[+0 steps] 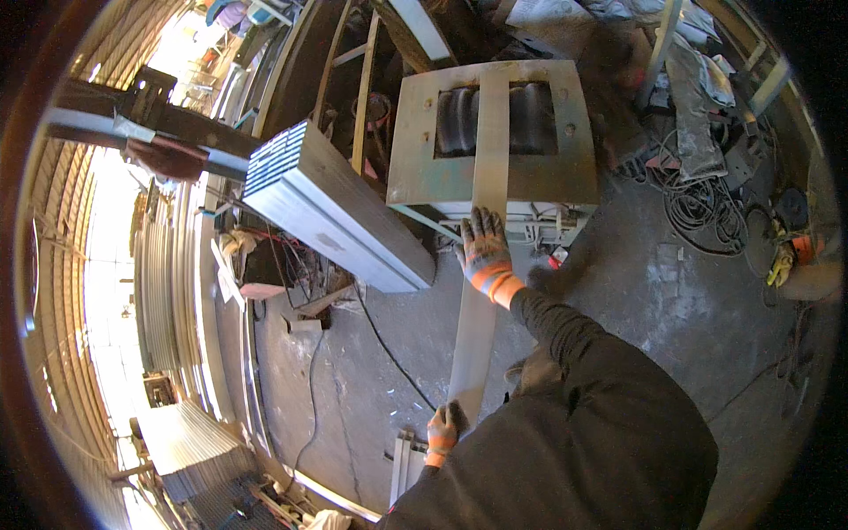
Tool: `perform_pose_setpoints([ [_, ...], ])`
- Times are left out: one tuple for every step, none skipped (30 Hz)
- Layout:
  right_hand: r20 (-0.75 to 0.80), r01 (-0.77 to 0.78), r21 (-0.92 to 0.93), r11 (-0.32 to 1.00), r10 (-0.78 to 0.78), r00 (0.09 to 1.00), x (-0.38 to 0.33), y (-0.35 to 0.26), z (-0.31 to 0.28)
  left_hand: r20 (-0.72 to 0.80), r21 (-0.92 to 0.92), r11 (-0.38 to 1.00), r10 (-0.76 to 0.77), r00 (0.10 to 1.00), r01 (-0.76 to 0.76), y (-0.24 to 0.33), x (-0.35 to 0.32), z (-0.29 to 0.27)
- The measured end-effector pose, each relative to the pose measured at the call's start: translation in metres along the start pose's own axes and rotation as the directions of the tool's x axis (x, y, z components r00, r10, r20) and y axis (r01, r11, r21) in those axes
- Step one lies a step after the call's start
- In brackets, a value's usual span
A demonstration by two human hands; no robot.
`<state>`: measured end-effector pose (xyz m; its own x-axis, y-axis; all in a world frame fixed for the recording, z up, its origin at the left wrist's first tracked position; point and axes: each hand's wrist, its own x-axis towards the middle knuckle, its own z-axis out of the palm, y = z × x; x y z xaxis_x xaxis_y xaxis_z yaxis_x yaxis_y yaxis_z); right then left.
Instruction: The person repeatedly picks up long metal profiles, runs them through a grinding machine, and stacks them into a growing pile. The person handles the profiles one at a time, aligning them carefully in the stack.
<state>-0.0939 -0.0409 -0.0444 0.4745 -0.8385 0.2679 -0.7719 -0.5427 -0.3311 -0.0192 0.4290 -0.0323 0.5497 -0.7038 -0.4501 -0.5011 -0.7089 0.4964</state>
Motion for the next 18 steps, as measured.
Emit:
perform_pose_setpoints([
  [0.032,0.001,0.036,0.999,-0.003,0.999,-0.022,-0.015,-0.007,0.001,-0.015,0.999,-0.035,0.999,0.035,-0.018,-0.023,-0.001],
  [0.048,0.001,0.068,0.998,-0.005,0.999,-0.043,-0.029,-0.014,0.008,-0.019,0.996,-0.082,0.997,0.082,-0.034,-0.044,-0.004],
  [0.093,0.014,0.074,0.997,-0.021,0.995,-0.064,-0.041,-0.022,0.022,-0.009,0.995,-0.103,0.994,0.104,-0.048,-0.064,-0.008],
  [0.087,0.028,0.079,0.997,-0.035,0.996,-0.081,-0.053,-0.028,0.046,0.028,0.989,-0.148,0.988,0.146,-0.059,-0.081,-0.013],
  [0.168,0.022,0.108,0.994,-0.04,0.985,-0.095,-0.062,-0.034,0.035,-0.024,0.99,-0.141,0.989,0.142,-0.068,-0.096,-0.017],
  [0.211,0.029,0.123,0.992,-0.055,0.976,-0.105,-0.066,-0.04,0.037,-0.025,0.984,-0.173,0.984,0.174,-0.075,-0.106,-0.022],
  [0.271,0.039,0.133,0.99,-0.074,0.96,-0.11,-0.068,-0.044,0.045,-0.082,0.982,-0.165,0.985,0.168,-0.081,-0.109,-0.026],
  [0.243,0.111,0.118,0.987,-0.137,0.96,-0.109,-0.066,-0.046,0.057,-0.118,0.977,-0.171,0.984,0.176,-0.086,-0.109,-0.029],
  [0.233,0.187,0.116,0.975,-0.21,0.949,-0.104,-0.061,-0.048,0.085,-0.14,0.969,-0.194,0.977,0.205,-0.089,-0.103,-0.028],
  [0.308,0.236,0.106,0.966,-0.258,0.916,-0.093,-0.054,-0.047,0.124,-0.248,0.949,-0.169,0.978,0.196,-0.089,-0.089,-0.026],
  [0.286,0.324,0.068,0.944,-0.33,0.9,-0.076,-0.041,-0.047,0.178,-0.336,0.918,-0.159,0.971,0.212,-0.088,-0.068,-0.023],
  [0.166,0.331,0.096,0.939,-0.343,0.925,-0.052,-0.029,-0.045,0.229,-0.398,0.886,-0.158,0.961,0.24,-0.084,-0.048,-0.022],
  [0.023,0.333,0.127,0.934,-0.338,0.941,-0.023,-0.014,-0.042,0.328,-0.478,0.781,-0.267,0.906,0.403,-0.073,-0.013,-0.011],
  [-0.046,0.312,0.163,0.936,-0.309,0.95,0.009,0.002,-0.039,0.406,-0.461,0.776,-0.246,0.88,0.43,-0.057,0.019,-0.001],
  [-0.099,0.258,0.148,0.955,-0.245,0.964,0.043,0.018,-0.035,0.536,-0.493,0.668,-0.273,0.799,0.558,-0.036,0.052,0.007],
  [-0.163,0.209,0.13,0.969,-0.187,0.969,0.08,0.033,-0.031,0.618,-0.501,0.655,-0.188,0.764,0.566,-0.011,0.088,0.011],
  [-0.186,0.159,0.112,0.981,-0.136,0.973,0.119,0.049,-0.026,0.772,-0.576,0.402,-0.02,0.636,0.712,0.022,0.127,0.022],
  [-0.228,0.116,0.09,0.989,-0.092,0.969,0.158,0.067,-0.02,0.855,-0.494,0.167,0.273,0.442,0.853,0.055,0.165,0.025],
])
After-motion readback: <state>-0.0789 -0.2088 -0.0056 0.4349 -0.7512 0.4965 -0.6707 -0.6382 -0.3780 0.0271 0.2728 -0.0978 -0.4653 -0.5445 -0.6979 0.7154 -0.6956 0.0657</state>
